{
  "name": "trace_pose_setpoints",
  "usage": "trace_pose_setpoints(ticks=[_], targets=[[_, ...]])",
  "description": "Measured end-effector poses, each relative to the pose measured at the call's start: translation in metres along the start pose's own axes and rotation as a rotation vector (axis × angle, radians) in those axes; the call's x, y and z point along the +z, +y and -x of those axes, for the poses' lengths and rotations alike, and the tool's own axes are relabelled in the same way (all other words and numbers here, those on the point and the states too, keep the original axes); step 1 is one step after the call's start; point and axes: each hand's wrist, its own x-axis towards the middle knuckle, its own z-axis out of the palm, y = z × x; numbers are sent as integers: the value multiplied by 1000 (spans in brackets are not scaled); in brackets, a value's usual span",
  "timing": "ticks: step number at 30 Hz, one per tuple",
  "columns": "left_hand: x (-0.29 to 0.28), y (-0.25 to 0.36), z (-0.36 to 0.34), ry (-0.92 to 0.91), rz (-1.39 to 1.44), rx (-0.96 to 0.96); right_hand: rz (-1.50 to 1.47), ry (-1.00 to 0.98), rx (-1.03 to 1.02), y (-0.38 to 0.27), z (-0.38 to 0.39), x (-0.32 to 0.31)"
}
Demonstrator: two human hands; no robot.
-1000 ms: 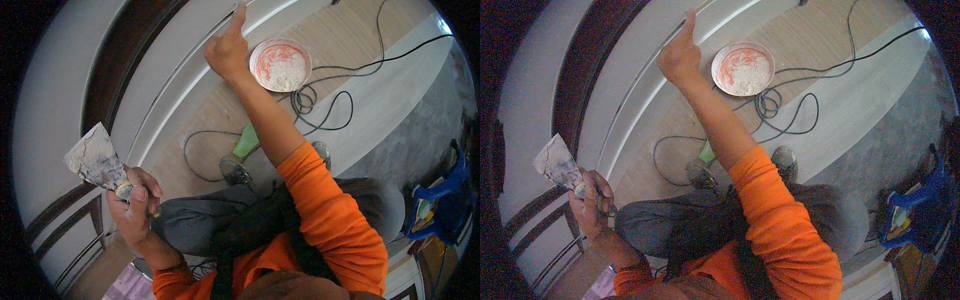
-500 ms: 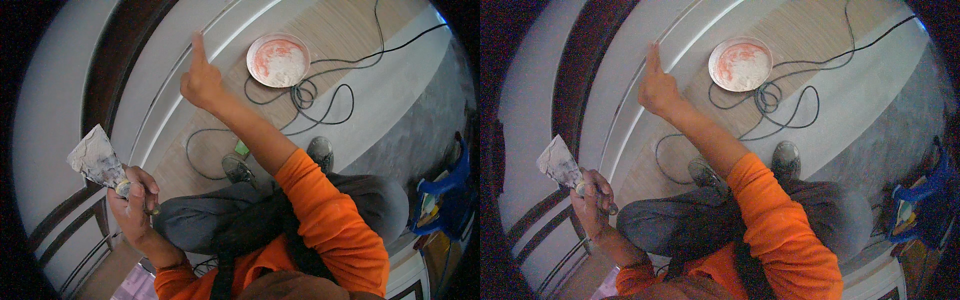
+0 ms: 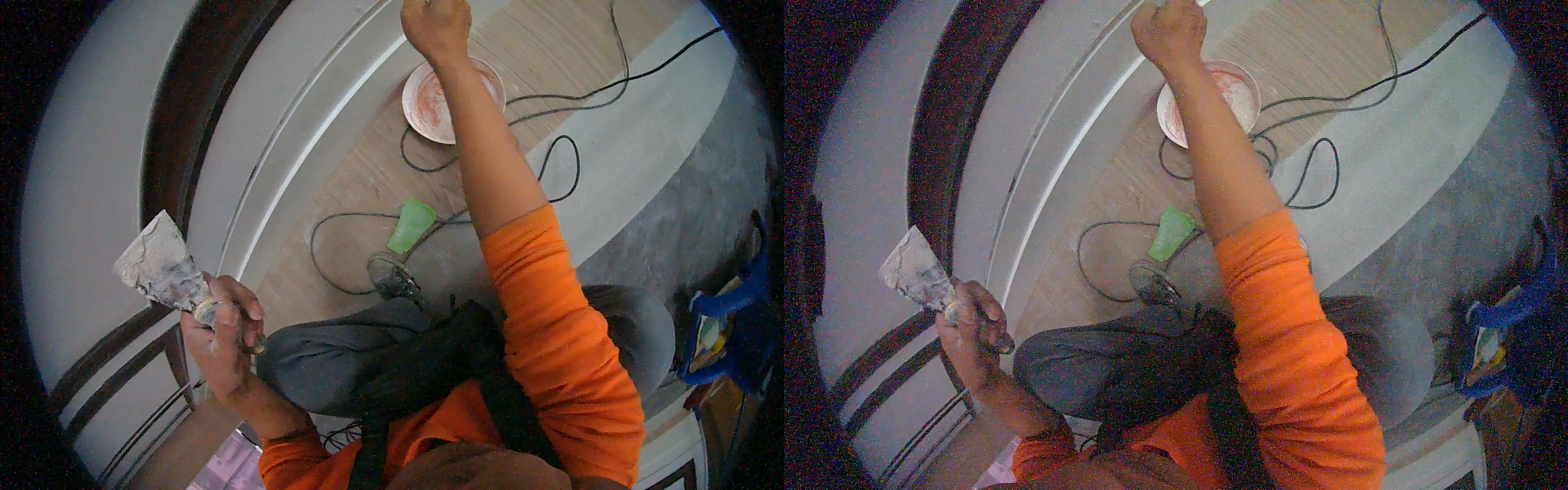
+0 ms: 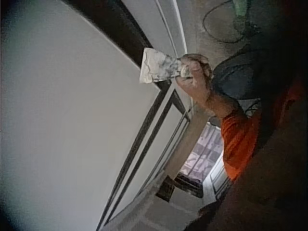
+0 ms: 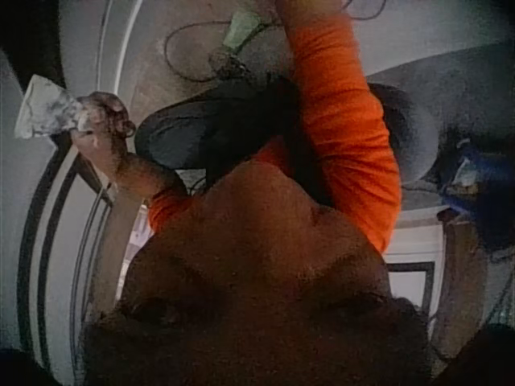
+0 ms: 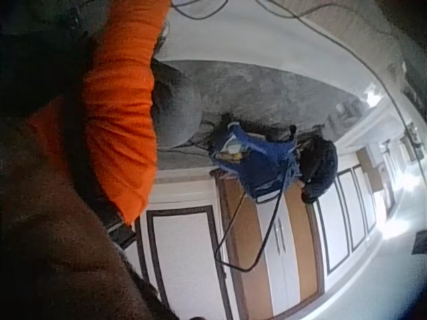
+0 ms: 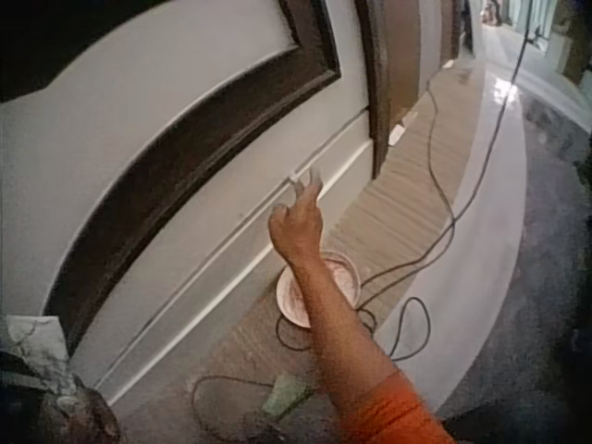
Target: The person mixes a white paste in a small bowl using a trowel, then walks to a wall and applies the paste to the baseboard area. They use the trowel to spread the material and their finger to smooth the edges.
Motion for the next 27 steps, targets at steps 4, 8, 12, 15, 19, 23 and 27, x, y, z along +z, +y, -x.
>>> trace_pose_setpoints(ticks=[4, 8, 12, 15, 19, 23, 27], targets=[[1, 4, 0, -12, -6, 5, 150, -69, 2, -11, -9, -4], [2, 7, 0, -16, -2, -12, 293, -259, 106, -23, -4, -1], [2, 6, -2, -13, -3, -3, 347, -253, -10, -21, 16, 8], [1, 5, 0, -3, 4, 6, 346, -412, 48, -39, 28, 7], [2, 7, 0, -23, 5, 15, 392, -557, 97, -57, 51, 11], [0, 6, -1, -26, -17, -20, 373, -523, 13, -64, 81, 21], [4, 9, 0, -17, -35, 6, 273, -605, 49, -85, 103, 24]])
